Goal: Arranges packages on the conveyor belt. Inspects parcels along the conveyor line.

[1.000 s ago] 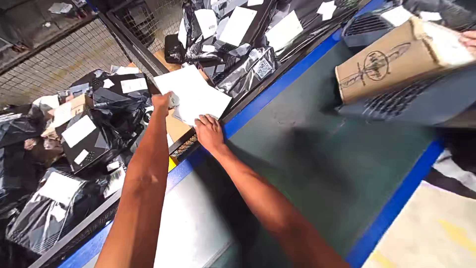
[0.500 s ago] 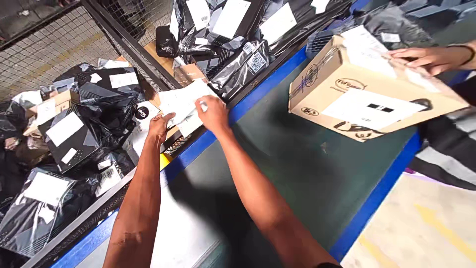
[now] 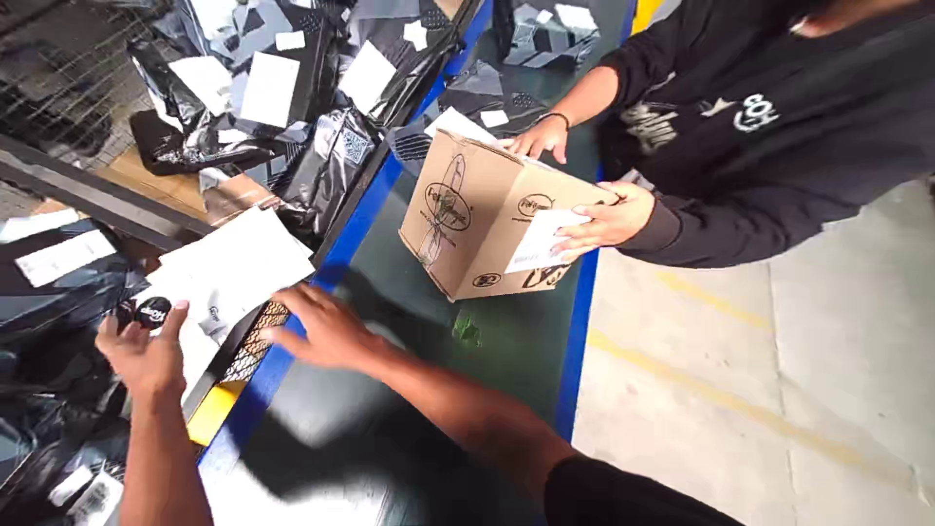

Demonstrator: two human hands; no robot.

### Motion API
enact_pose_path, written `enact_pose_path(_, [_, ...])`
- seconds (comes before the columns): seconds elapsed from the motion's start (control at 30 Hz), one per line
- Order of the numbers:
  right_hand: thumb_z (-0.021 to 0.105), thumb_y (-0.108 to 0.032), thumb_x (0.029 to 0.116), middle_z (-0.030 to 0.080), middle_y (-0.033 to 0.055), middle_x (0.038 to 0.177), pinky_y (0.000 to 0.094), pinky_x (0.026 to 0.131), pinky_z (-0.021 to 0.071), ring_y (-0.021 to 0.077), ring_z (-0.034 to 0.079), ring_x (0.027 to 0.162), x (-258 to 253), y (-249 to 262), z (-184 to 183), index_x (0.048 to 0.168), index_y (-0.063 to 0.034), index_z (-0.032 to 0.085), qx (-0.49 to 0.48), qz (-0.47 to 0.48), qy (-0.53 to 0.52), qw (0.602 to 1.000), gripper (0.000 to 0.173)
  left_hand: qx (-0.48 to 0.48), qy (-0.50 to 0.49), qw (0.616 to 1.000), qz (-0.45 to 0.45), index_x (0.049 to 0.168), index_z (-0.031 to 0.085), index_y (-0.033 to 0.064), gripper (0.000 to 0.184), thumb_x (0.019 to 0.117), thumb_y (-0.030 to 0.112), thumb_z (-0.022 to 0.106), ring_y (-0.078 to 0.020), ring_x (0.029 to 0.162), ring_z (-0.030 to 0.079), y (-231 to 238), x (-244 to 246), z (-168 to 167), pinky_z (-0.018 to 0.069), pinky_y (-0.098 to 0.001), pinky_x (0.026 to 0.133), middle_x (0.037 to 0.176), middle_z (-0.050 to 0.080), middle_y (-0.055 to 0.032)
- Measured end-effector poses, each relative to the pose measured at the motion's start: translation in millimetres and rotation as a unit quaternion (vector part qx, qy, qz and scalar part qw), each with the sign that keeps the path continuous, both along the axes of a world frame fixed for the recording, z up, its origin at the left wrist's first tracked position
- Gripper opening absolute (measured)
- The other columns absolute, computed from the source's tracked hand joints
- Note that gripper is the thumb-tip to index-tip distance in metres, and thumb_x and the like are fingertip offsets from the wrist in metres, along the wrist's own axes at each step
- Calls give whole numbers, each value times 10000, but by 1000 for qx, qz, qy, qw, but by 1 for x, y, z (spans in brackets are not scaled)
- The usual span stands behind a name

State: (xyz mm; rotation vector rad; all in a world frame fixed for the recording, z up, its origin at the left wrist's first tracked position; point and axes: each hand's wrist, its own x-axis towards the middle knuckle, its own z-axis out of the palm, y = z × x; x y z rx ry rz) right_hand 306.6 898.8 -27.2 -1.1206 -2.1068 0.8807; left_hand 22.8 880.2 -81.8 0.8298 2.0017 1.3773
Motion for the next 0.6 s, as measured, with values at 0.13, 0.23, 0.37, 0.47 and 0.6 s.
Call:
enact_pose_path(0.13, [672,-280,1003,715,44,1221,363,1020,564,140,669,1150,103,-155,20,1245,-90,704,-108,101,126,981,309,109,105,987,-59,1437,396,-94,762,929,344,758,-247,1336,517,-72,73,35,479,-387,1101,1437,503,-232])
enact_pose_path(0.23, [660,-331,1018,703,37,1061,314,807,612,113,684,884,177,-231,3,1226,-130,696,-198,58,84,975,291,91,65,988,-107,1397,459,-74,638,946,283,735,-243,1311,551,-139,149,45,499,-409,1087,1412,543,-203])
enact_pose_path(0.37, [637,-373,1025,694,19,1026,318,762,611,103,676,835,252,-271,6,1191,-154,695,-170,24,19,985,281,82,-28,988,-128,1346,510,-59,543,943,236,722,-248,1289,584,-200,231,58,524,-411,1074,1368,592,-174])
enact_pose_path(0.47, [627,-402,1024,689,6,1008,322,753,607,94,669,831,283,-278,15,1170,-166,697,-152,9,12,988,286,73,-70,987,-123,1339,529,-52,465,993,234,650,-230,1229,620,-202,248,71,543,-399,1037,1334,619,-168])
enact_pose_path(0.6, [525,-439,1053,724,16,1049,457,840,598,167,705,961,314,-283,29,1126,-186,719,-209,14,-132,969,327,20,-190,977,-89,1421,493,37,588,1071,500,397,-275,1275,584,-167,218,106,524,-510,1030,1397,579,-130])
